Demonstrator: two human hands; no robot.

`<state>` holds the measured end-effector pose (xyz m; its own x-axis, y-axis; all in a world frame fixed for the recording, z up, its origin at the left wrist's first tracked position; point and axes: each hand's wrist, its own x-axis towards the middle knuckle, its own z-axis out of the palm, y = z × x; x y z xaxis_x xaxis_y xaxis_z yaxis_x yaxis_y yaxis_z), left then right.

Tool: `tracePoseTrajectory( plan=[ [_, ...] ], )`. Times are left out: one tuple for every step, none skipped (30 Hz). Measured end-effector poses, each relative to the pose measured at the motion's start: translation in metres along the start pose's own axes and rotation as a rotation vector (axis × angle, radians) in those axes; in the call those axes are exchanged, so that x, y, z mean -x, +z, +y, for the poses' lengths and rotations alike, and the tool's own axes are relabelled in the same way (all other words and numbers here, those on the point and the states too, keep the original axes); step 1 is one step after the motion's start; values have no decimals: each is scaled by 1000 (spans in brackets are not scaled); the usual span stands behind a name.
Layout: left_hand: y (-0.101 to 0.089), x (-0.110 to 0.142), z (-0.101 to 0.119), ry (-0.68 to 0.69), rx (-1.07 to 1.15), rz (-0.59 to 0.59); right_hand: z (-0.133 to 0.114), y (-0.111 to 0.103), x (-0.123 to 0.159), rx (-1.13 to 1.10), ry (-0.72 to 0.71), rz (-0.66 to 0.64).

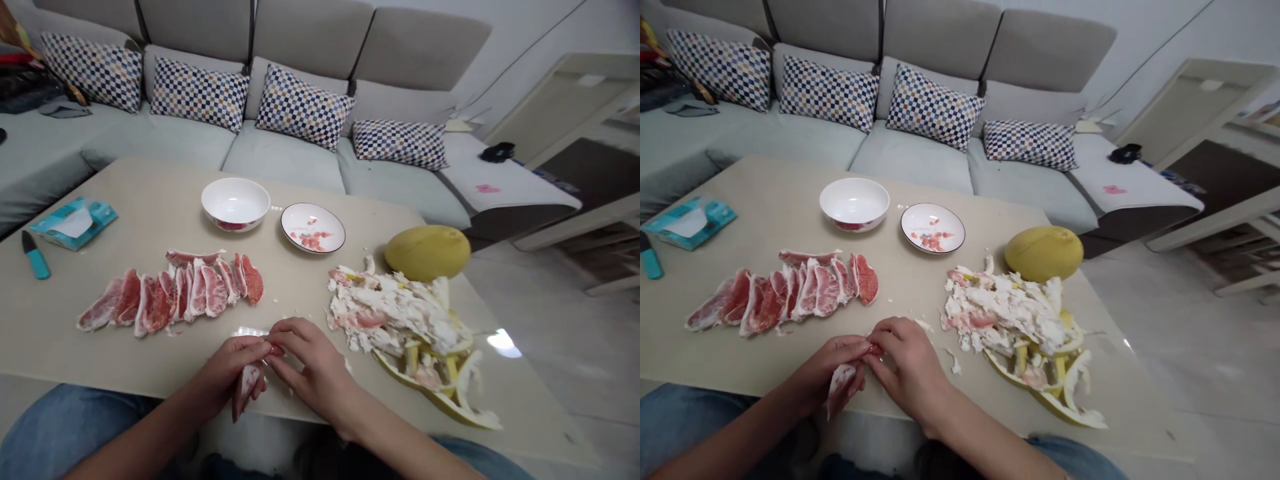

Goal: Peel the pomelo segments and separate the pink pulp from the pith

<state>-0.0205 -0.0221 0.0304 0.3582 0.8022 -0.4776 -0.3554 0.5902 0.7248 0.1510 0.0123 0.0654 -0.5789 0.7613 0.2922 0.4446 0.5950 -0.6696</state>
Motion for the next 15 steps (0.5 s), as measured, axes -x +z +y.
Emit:
tracePoseTrajectory(
  plan=[
    [-1, 0, -1, -1, 5, 1, 1, 2, -1, -30, 13, 9],
    [-2, 0, -1, -13, 18, 2, 1, 2, -3, -55, 32, 14],
    [-3, -1, -1, -34, 44, 6, 2, 1, -7, -70, 51, 12],
    [-4, -1, 0, -59, 87, 15, 5, -3, -13, -74, 68, 9],
    [-5, -2, 1, -81, 141, 24, 8, -8, -22, -68, 87, 8],
    [-6, -3, 3, -96, 202, 30, 15, -15, -32, -53, 112, 12],
    [-8, -4, 4, -99, 261, 34, 24, -23, -45, -26, 143, 25],
    [-10, -5, 5, -90, 318, 38, 35, -31, -59, 13, 183, 48],
    [-11, -6, 6, -73, 371, 42, 49, -40, -74, 60, 233, 86],
    [-13, -7, 6, -56, 420, 43, 64, -48, -90, 112, 285, 128],
    [-14, -7, 7, -47, 468, 42, 80, -56, -105, 165, 338, 164],
    [-16, -7, 7, -40, 517, 45, 96, -63, -119, 213, 388, 181],
    [-17, -7, 7, -34, 565, 44, 110, -69, -130, 253, 435, 181],
    [-17, -6, 7, -28, 607, 41, 123, -74, -140, 286, 474, 167],
    [-18, -5, 8, -24, 641, 38, 134, -77, -146, 314, 507, 150]
  ],
)
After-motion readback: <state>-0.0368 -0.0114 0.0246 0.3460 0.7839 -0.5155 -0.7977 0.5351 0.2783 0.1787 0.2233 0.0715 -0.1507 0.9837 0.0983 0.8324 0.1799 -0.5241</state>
